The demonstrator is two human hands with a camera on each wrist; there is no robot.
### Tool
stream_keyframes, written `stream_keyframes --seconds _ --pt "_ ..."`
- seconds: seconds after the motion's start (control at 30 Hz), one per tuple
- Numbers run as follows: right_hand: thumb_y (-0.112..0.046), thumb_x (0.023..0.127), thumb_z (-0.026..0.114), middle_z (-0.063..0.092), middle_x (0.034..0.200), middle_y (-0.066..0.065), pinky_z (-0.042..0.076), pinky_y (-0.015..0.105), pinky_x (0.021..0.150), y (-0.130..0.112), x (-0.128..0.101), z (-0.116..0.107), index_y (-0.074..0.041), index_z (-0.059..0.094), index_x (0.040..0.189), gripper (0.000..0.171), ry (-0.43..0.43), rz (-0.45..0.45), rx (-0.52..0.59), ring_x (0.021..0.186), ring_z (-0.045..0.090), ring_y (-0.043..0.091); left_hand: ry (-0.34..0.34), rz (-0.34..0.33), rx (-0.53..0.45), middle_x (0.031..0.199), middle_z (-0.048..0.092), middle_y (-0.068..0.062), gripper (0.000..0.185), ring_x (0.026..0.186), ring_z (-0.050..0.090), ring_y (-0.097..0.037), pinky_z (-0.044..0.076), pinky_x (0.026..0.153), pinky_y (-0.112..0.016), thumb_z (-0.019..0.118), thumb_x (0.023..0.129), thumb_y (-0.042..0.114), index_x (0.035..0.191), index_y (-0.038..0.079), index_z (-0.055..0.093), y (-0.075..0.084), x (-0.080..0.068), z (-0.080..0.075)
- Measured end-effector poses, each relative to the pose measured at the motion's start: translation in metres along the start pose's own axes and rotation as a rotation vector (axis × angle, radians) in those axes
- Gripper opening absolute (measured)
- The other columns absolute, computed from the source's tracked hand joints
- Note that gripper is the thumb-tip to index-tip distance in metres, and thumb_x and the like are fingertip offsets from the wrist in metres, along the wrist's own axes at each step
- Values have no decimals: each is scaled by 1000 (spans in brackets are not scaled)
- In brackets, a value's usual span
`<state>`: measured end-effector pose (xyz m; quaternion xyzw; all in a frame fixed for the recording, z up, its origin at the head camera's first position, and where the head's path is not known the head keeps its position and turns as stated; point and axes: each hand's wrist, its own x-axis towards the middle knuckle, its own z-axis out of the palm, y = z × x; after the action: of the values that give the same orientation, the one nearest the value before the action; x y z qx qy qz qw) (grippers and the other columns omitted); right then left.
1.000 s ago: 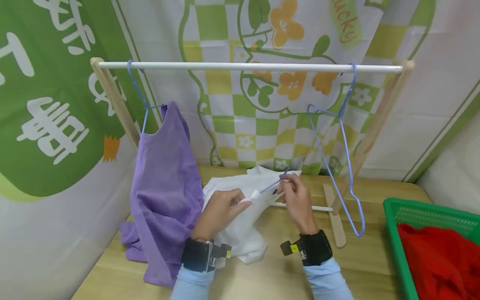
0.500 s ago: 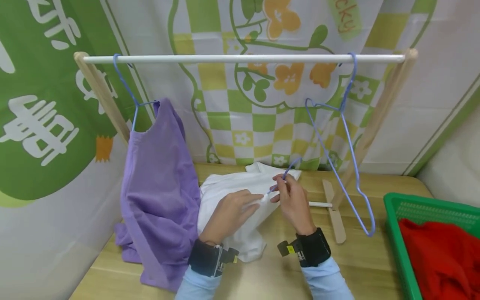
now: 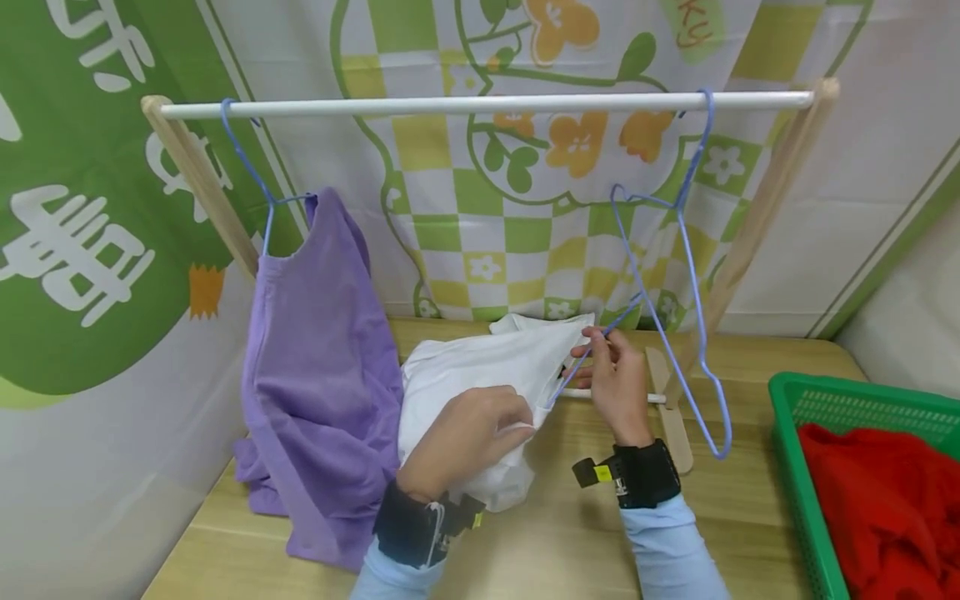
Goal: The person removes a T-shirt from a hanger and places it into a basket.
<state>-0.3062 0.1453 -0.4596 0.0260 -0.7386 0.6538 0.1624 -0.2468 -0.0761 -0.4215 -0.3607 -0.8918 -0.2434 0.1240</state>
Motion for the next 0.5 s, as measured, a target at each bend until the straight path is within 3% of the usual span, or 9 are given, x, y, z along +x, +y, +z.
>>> stream_keyframes --seconds 0.2,0.37,0.5 --pt "-25 114 46 75 100 28 60 30 52 1 2 -2 4 67 123 37 58 2 -31 55 74 15 -124 98 65 86 69 8 7 77 65 -9 55 76 -25 76 94 22 88 19 72 26 0 -1" --pt "-26 114 43 76 96 21 54 27 46 5 6 -11 2 67 120 38 172 9 -89 47 64 7 -234 211 67 77 63 12 14 69 57 -3 47 68 -16 76 91 21 79 22 68 48 -1 -2" --pt "-28 114 41 72 86 3 48 21 46 9 11 -26 0 66 120 38 258 75 -71 46 59 5 -319 232 75 75 60 14 15 68 54 0 41 66 -13 78 88 22 76 23 69 55 -1 -3"
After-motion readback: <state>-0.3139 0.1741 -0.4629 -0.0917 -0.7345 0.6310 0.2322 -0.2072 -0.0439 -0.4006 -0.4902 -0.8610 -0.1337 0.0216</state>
